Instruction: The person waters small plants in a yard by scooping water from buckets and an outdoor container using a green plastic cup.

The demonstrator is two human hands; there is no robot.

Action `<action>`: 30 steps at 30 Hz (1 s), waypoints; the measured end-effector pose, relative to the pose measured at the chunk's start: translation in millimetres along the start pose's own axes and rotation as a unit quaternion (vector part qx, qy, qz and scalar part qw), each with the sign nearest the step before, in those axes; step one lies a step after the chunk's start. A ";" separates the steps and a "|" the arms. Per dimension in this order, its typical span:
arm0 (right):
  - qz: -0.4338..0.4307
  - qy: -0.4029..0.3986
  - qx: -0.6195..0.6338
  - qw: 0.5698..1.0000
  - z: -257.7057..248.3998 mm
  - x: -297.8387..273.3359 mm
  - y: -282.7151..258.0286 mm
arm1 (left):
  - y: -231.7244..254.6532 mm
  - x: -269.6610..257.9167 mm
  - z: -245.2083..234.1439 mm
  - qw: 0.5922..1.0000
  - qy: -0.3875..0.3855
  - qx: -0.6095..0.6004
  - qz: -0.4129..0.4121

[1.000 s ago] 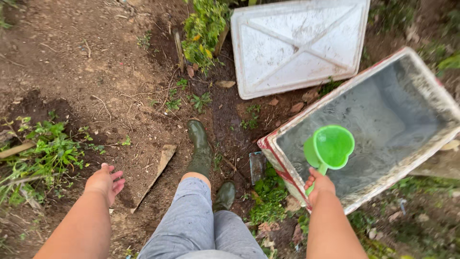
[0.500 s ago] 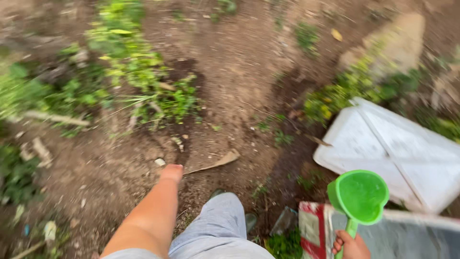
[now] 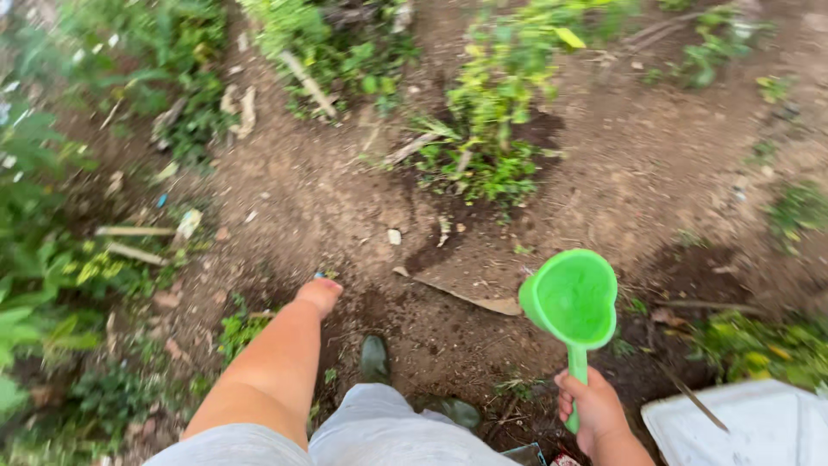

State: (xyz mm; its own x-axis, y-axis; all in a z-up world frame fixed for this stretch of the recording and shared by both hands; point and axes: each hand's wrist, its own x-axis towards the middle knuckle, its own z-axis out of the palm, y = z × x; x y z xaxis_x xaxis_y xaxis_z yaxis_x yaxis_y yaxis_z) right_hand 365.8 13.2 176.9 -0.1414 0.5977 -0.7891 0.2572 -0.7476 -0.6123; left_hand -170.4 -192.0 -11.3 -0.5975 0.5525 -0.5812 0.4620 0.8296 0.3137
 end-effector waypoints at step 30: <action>-0.043 -0.253 -0.252 0.933 400.7 69.5 -187.7 | -291.0 -150.7 -67.6 0.678 0.359 -0.499 -0.404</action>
State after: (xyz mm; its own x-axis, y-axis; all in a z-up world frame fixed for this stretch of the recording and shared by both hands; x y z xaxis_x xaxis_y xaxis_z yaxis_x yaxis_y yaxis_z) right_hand -75.4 79.0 217.8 -0.5821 0.3402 -0.7385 0.6239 -0.3955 -0.6741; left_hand -259.1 -511.2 35.8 -0.7221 -0.5138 -0.4632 -0.6646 0.3295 0.6706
